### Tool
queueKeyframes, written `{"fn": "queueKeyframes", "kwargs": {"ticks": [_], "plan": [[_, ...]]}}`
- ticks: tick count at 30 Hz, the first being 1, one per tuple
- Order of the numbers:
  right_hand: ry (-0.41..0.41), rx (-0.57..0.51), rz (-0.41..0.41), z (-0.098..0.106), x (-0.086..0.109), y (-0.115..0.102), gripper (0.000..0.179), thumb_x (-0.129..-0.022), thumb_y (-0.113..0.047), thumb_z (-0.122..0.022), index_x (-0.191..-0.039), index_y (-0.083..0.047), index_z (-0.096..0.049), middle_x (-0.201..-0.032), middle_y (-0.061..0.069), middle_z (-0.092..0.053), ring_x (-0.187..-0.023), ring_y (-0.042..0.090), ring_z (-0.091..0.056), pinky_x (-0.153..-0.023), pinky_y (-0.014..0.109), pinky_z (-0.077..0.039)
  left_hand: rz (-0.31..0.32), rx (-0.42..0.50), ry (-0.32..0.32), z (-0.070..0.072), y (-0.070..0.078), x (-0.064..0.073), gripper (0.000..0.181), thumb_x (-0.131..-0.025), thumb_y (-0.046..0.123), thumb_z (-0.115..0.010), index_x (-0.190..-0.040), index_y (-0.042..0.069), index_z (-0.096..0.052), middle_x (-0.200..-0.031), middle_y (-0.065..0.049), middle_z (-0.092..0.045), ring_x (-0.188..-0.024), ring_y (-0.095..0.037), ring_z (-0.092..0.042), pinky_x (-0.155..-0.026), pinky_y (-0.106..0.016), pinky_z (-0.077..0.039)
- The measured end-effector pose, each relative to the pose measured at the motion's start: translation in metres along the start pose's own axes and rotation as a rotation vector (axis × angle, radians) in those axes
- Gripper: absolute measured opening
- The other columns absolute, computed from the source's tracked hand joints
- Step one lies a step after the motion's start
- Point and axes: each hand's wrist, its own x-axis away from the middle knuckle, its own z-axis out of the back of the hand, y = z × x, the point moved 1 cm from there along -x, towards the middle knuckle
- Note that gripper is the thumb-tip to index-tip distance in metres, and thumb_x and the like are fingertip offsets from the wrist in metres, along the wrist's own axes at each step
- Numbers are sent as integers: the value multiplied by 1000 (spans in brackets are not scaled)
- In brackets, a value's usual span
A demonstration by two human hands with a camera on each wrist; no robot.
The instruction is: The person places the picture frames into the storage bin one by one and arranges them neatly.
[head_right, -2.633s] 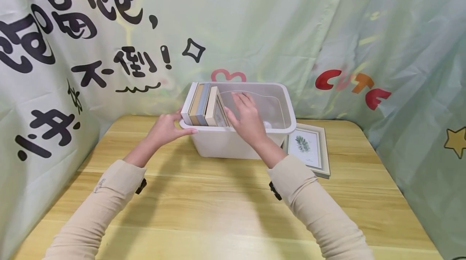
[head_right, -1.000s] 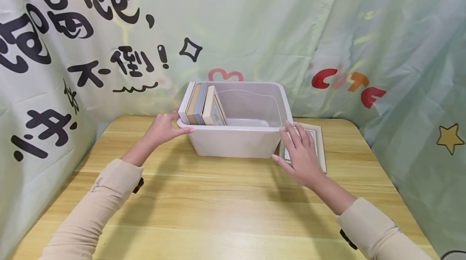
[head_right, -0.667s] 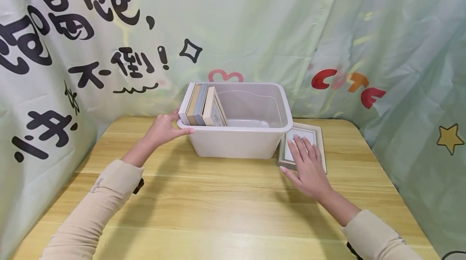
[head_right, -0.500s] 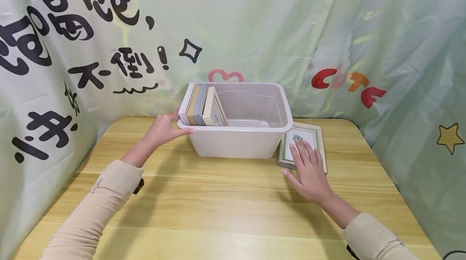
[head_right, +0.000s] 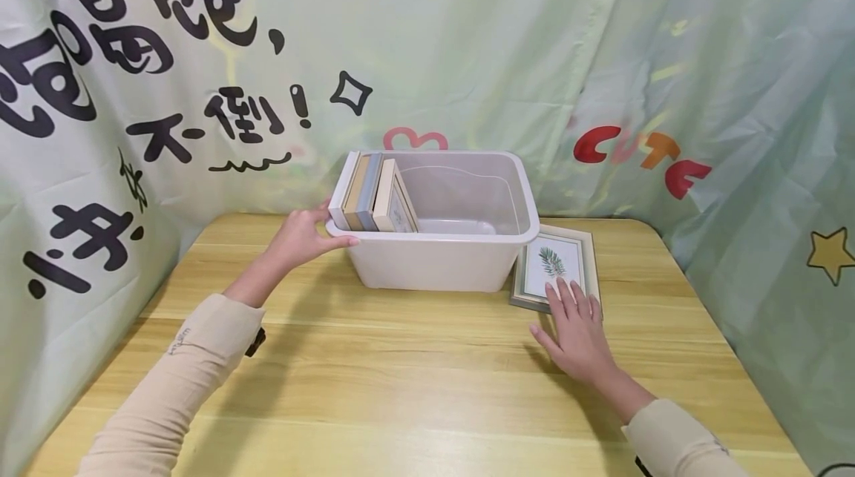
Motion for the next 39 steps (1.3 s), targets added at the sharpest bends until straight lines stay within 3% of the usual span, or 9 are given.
{"fn": "queueKeyframes", "kwargs": {"ticks": [11,14,31,39], "plan": [[-139,12,-41,-15,6,6,71,-89,-44,-52,-137,6,-36,-141,29,-33,-128,46,-25,-101,64,-17,-11,-21,11,0,0,1,72,-70,52,-74,-113,-4,-63,-136,-25,-43,-101,-39,-61,-79,-42,-51],[-171,16,-68,-17,5,6,73,-90,-45,-50,-139,6,-32,-142,29,-31,-130,47,-24,-103,64,-16,-14,-31,11,0,0,1,76,-70,53,-73,-118,-5,-60,-136,-26,-43,-108,-40,-58,-83,-44,-50],[-194,-34,-100,-22,5,10,71,-92,-40,-49,-137,12,-31,-141,34,-30,-129,51,-23,-105,60,-20,1,-26,-9,0,0,0,79,-71,53,-72,-121,-7,-57,-137,-25,-40,-115,-42,-53,-90,-46,-48],[-192,-31,-86,-17,11,14,69,-93,-40,-49,-136,12,-33,-139,35,-32,-128,50,-25,-108,56,-18,22,-20,-19,-1,-1,0,78,-70,56,-72,-116,-5,-61,-139,-23,-40,-99,-37,-61,-82,-42,-50]]}}
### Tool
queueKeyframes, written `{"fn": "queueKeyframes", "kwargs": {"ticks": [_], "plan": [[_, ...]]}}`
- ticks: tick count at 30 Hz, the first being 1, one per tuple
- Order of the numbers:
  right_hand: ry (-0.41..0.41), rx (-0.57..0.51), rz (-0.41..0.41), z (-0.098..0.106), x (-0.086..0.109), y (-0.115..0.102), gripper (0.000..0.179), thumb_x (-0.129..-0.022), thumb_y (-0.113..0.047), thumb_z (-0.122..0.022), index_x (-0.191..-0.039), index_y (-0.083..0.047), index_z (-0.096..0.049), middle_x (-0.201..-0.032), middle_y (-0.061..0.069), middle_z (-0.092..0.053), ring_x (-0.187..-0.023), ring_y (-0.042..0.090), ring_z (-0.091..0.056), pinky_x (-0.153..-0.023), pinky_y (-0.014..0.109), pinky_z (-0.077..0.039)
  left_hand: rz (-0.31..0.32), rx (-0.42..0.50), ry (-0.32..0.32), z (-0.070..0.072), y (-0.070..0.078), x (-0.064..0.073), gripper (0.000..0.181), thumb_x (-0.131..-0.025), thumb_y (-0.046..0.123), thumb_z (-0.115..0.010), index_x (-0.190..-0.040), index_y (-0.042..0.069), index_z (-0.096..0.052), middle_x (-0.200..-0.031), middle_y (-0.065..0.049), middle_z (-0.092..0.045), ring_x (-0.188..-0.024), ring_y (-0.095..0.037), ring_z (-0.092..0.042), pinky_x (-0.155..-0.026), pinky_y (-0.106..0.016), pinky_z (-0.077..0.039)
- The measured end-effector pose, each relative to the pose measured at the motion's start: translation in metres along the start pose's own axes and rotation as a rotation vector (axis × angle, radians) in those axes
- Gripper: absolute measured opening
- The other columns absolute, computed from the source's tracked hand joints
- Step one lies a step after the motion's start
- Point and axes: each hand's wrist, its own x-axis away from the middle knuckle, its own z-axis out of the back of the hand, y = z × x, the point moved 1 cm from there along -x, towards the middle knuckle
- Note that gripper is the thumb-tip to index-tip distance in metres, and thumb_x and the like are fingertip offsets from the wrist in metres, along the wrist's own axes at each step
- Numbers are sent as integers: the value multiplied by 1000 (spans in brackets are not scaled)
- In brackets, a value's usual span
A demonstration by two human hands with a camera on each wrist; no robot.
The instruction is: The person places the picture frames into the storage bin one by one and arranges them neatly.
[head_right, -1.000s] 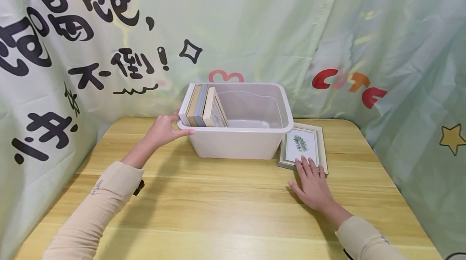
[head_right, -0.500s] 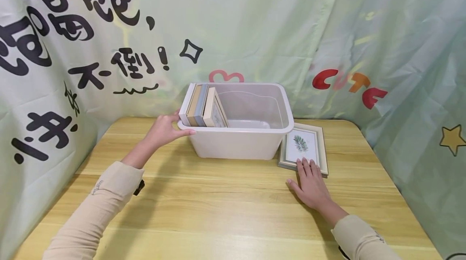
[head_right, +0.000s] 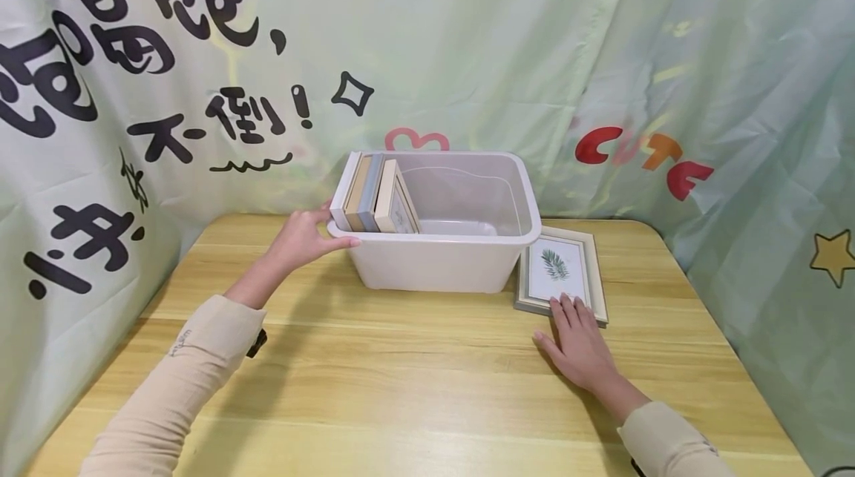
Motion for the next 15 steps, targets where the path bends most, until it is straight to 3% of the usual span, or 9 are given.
{"fn": "queueKeyframes", "kwargs": {"ticks": [3,9,15], "plan": [[-2,-1,2,2,2,2,69,-93,-39,-50,-136,12,-33,-139,35,-32,-128,51,-25,-110,55,-16,-5,-7,5,0,0,0,78,-71,55,-72,-119,-4,-59,-138,-24,-40,-94,-35,-62,-80,-41,-50],[17,9,13,5,5,5,68,-92,-40,-51,-135,11,-36,-138,35,-35,-127,50,-27,-105,58,-22,6,7,5,2,2,1,77,-71,54,-72,-121,-2,-59,-139,-23,-39,-85,-32,-60,-74,-38,-48],[30,20,21,6,11,7,66,-91,-38,-52,-133,12,-38,-137,34,-37,-126,49,-31,-106,56,-22,9,-21,-3,2,2,2,79,-71,56,-71,-121,-4,-58,-139,-23,-40,-105,-39,-60,-83,-44,-50]]}}
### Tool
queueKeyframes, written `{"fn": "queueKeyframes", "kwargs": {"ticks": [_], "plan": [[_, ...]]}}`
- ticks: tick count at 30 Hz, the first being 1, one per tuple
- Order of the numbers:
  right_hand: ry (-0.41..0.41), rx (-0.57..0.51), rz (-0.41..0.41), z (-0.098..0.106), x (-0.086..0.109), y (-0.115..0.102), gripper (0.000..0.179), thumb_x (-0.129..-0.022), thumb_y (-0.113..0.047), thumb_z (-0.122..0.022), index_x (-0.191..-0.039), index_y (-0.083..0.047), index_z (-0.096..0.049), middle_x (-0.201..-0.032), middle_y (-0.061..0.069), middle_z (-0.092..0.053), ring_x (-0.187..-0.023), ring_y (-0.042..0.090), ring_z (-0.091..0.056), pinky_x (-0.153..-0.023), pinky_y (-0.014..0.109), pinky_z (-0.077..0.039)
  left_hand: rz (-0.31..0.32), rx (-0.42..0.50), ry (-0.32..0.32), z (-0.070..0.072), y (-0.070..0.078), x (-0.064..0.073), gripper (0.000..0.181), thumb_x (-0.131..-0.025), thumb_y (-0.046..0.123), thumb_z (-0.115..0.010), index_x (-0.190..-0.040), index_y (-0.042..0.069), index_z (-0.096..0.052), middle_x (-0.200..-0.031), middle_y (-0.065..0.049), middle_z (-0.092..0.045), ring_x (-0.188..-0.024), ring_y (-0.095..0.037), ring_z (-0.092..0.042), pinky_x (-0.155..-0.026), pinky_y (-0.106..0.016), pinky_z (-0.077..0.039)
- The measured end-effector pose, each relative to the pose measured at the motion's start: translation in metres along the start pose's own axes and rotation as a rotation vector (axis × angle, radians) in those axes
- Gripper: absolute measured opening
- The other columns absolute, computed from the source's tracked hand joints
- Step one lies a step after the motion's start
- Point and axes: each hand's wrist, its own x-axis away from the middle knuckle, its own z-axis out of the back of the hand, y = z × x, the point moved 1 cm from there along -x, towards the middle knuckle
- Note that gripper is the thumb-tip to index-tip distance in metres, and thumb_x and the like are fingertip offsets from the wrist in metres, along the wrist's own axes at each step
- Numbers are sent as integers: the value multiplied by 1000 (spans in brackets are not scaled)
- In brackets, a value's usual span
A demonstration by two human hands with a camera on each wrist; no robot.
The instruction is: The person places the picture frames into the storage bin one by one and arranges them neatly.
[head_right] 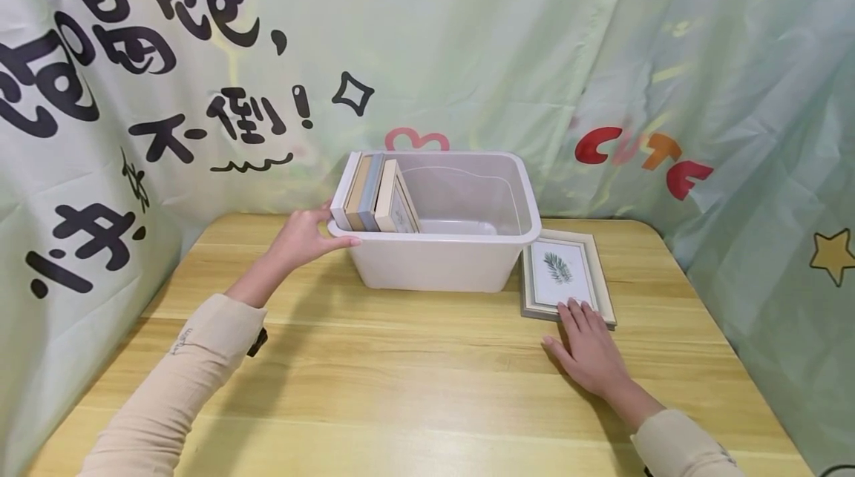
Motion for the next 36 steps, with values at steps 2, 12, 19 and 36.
{"fn": "queueKeyframes", "kwargs": {"ticks": [2,12,19,36], "plan": [[3,-2,2,1,2,1,65,-92,-37,-52,-133,11,-39,-137,34,-38,-125,49,-32,-107,56,-21,0,0,-2,0,0,0,79,-71,56,-71,-120,-4,-59,-140,-23,-40,-107,-40,-59,-82,-44,-50],[11,0,27,8,12,9,59,-93,-32,-51,-132,12,-41,-134,34,-40,-123,49,-34,-118,36,-1,-10,3,10,-1,-1,0,72,-70,56,-72,-111,-3,-64,-138,-22,-41,-96,-36,-63,-74,-40,-49],[24,-4,18,10,22,19,60,-95,-29,-49,-133,15,-37,-135,33,-41,-128,47,-31,-110,13,15,-14,5,14,0,0,-1,75,-70,56,-72,-114,-4,-63,-137,-23,-42,-106,-40,-59,-78,-42,-50],[28,-29,-90,20,44,37,56,-96,-29,-47,-128,17,-42,-131,38,-41,-136,46,-21,-106,10,17,-9,7,2,-1,-1,0,76,-71,56,-71,-116,-3,-61,-139,-21,-41,-105,-39,-60,-78,-41,-50]]}}
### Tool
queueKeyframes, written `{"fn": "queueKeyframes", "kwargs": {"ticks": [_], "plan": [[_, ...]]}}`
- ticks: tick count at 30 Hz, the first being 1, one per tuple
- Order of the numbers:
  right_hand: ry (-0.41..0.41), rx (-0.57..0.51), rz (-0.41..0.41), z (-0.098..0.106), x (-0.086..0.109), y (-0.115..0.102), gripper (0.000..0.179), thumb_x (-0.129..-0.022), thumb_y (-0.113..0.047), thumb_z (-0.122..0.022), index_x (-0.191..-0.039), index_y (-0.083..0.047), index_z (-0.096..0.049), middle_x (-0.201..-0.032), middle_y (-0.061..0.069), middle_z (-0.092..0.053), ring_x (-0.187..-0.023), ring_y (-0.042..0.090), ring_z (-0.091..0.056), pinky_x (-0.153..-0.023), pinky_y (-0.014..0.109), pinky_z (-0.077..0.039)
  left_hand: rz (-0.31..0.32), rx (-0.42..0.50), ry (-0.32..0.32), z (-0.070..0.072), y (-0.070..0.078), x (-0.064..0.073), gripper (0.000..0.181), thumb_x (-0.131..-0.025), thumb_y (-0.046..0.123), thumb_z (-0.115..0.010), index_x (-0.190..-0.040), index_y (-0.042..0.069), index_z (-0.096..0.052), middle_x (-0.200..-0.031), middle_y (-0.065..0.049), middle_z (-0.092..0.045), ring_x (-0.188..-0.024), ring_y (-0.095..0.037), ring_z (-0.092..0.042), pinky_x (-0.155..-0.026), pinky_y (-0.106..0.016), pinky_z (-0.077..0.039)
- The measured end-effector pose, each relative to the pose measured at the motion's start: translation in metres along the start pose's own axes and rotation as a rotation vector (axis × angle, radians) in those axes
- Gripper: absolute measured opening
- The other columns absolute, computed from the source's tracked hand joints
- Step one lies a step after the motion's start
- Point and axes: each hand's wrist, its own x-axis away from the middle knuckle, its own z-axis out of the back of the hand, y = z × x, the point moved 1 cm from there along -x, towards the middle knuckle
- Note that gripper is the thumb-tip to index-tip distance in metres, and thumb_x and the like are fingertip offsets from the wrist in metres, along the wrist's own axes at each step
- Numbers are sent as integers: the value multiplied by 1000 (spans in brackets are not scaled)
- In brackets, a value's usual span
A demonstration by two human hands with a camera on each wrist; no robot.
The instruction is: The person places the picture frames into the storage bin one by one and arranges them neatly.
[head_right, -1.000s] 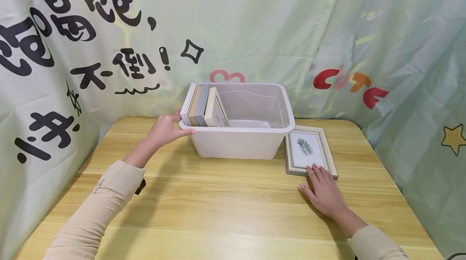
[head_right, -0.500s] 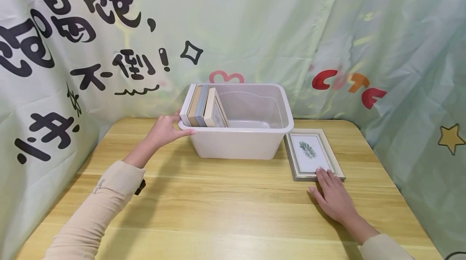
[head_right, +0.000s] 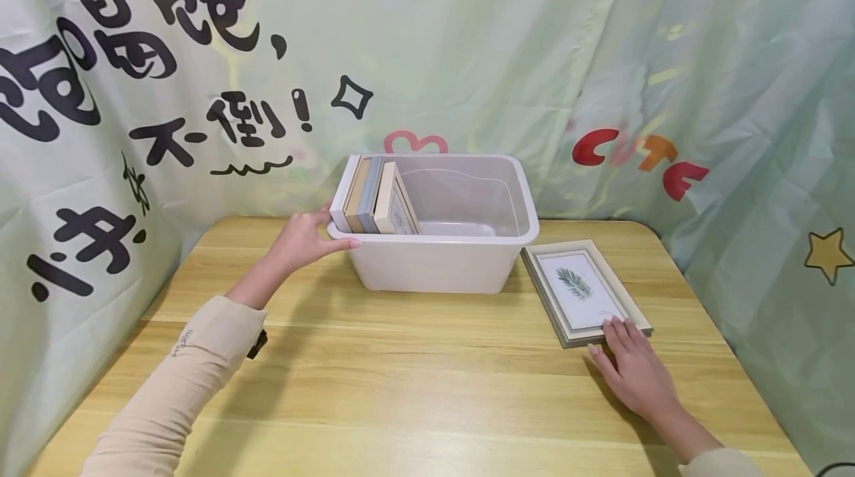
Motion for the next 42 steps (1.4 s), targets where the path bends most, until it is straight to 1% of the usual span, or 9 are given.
{"fn": "queueKeyframes", "kwargs": {"ticks": [4,12,20,22,24,26,28,33,42], "plan": [[-23,-14,-23,2,5,7,57,-96,-28,-46,-130,17,-40,-134,37,-38,-139,43,-15,-107,14,18,-5,-2,7,0,0,0,74,-71,56,-71,-115,-3,-62,-138,-21,-41,-98,-37,-62,-74,-39,-49],[-28,0,-39,5,14,18,56,-97,-27,-44,-132,17,-36,-138,37,-33,-144,35,-2,-106,13,20,-4,-1,10,0,0,0,78,-71,55,-72,-120,-4,-59,-138,-21,-42,-101,-37,-61,-76,-40,-49],[-29,-7,-67,9,23,25,55,-98,-26,-41,-132,17,-35,-140,36,-30,-144,23,9,-106,14,20,0,5,4,0,0,1,76,-71,55,-72,-118,-4,-60,-138,-21,-41,-100,-36,-62,-74,-39,-49],[-32,-32,-96,11,24,27,55,-99,-26,-41,-132,17,-35,-140,37,-29,-144,26,7,-112,24,16,1,8,3,-1,0,1,78,-71,55,-72,-120,-3,-59,-138,-22,-41,-102,-37,-61,-76,-40,-50],[-38,-72,-135,13,25,29,55,-99,-26,-40,-131,18,-34,-138,38,-29,-143,34,2,-116,39,8,-1,15,5,0,0,0,80,-71,55,-72,-123,-4,-57,-139,-22,-41,-107,-38,-59,-80,-41,-50],[-51,-98,-181,16,24,32,57,-99,-28,-40,-132,19,-33,-138,39,-27,-141,42,-2,-112,56,-3,-1,19,5,0,1,0,80,-71,54,-72,-125,-3,-55,-139,-22,-41,-110,-39,-58,-81,-42,-50],[-54,-109,-222,19,24,34,59,-99,-29,-39,-132,18,-31,-138,40,-27,-138,47,-6,-104,66,-13,2,20,4,1,1,0,80,-71,54,-72,-124,-3,-56,-139,-22,-41,-111,-39,-57,-81,-42,-50],[-24,-109,-290,23,24,40,60,-98,-31,-42,-132,17,-32,-136,40,-28,-132,53,-16,-92,68,-24,12,11,-3,1,1,0,82,-71,55,-72,-126,-3,-55,-139,-21,-41,-110,-38,-58,-82,-42,-50],[-8,-123,-300,25,25,52,60,-96,-30,-47,-130,18,-34,-136,39,-28,-124,59,-24,-92,66,-25,10,7,0,1,1,0,82,-70,55,-72,-125,-3,-55,-139,-22,-41,-113,-40,-55,-86,-44,-50]]}}
